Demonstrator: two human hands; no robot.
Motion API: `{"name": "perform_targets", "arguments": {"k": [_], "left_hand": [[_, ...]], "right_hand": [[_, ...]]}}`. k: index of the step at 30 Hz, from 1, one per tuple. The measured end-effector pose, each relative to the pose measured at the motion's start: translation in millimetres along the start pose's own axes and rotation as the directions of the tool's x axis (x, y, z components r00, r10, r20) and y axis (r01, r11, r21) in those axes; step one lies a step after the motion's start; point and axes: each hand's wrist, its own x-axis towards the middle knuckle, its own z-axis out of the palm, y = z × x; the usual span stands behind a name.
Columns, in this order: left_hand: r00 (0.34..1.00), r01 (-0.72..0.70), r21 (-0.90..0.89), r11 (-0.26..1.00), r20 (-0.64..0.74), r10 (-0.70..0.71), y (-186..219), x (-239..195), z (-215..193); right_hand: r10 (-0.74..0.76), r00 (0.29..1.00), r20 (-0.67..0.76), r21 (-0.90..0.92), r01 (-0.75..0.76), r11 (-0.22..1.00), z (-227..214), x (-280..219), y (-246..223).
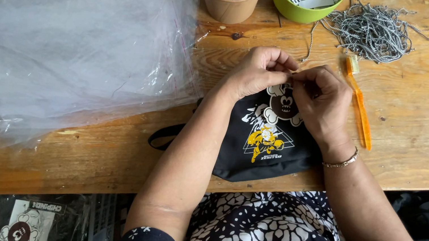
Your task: The person attaches a metal chain to a bear-shaped keychain and then secures it to a black drawstring bag. They manipulate the chain and the bag's drawstring to fasten the keychain in place.
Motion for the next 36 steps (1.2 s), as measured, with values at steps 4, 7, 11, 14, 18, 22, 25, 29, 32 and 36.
{"name": "perform_targets", "arguments": {"k": [4, 7, 11, 14, 18, 22, 25, 29, 32, 36], "left_hand": [[1.000, 0.006, -0.010, 1.000, -0.005, -0.006, -18.9, 6.9, -4.4], [1.000, 0.026, 0.020, 0.999, -0.005, -0.026, -18.7, 6.7, -4.5], [0.998, 0.062, -0.011, 0.998, -0.012, -0.062, -8.6, 2.4, -1.1], [0.998, 0.066, -0.035, 0.997, 0.005, -0.066, -7.6, 1.1, 1.5], [0.994, 0.026, -0.032, 0.999, 0.110, -0.022, -4.1, 0.0, 4.7], [0.989, 0.063, -0.036, 0.997, 0.133, -0.057, -1.0, -0.8, 3.6], [0.985, 0.090, -0.037, 0.995, 0.153, -0.083, -10.5, 3.5, 2.3], [0.983, 0.109, -0.037, 0.993, 0.153, -0.102, -20.3, 7.4, 0.5], [0.983, 0.124, -0.049, 0.991, 0.139, -0.116, -13.2, 3.2, -0.1], [0.984, 0.145, -0.067, 0.987, 0.110, -0.137, -6.4, -2.1, -2.0]], "right_hand": [[-0.073, 0.997, -0.011, -0.082, 0.071, 0.994, 3.5, -2.2, 1.2], [-0.186, 0.982, -0.016, -0.187, 0.180, 0.966, 5.6, -4.0, 3.7], [-0.290, 0.957, 0.020, -0.388, 0.275, 0.880, 4.7, -5.4, -3.7], [-0.329, 0.944, 0.036, -0.471, 0.307, 0.827, 7.2, -7.2, -3.3], [-0.372, 0.925, 0.075, -0.494, 0.359, 0.792, 8.2, -6.2, -8.1], [-0.385, 0.919, 0.087, -0.512, 0.372, 0.774, 10.1, -7.2, -2.3], [-0.400, 0.912, 0.091, -0.522, 0.386, 0.761, 10.5, -7.4, -1.4], [-0.418, 0.904, 0.094, -0.525, 0.401, 0.750, 11.0, -6.7, -2.4], [-0.418, 0.905, 0.081, -0.511, 0.398, 0.762, 11.5, -7.1, -0.4], [-0.391, 0.918, 0.059, -0.461, 0.373, 0.805, 11.6, -8.6, 4.3]]}}
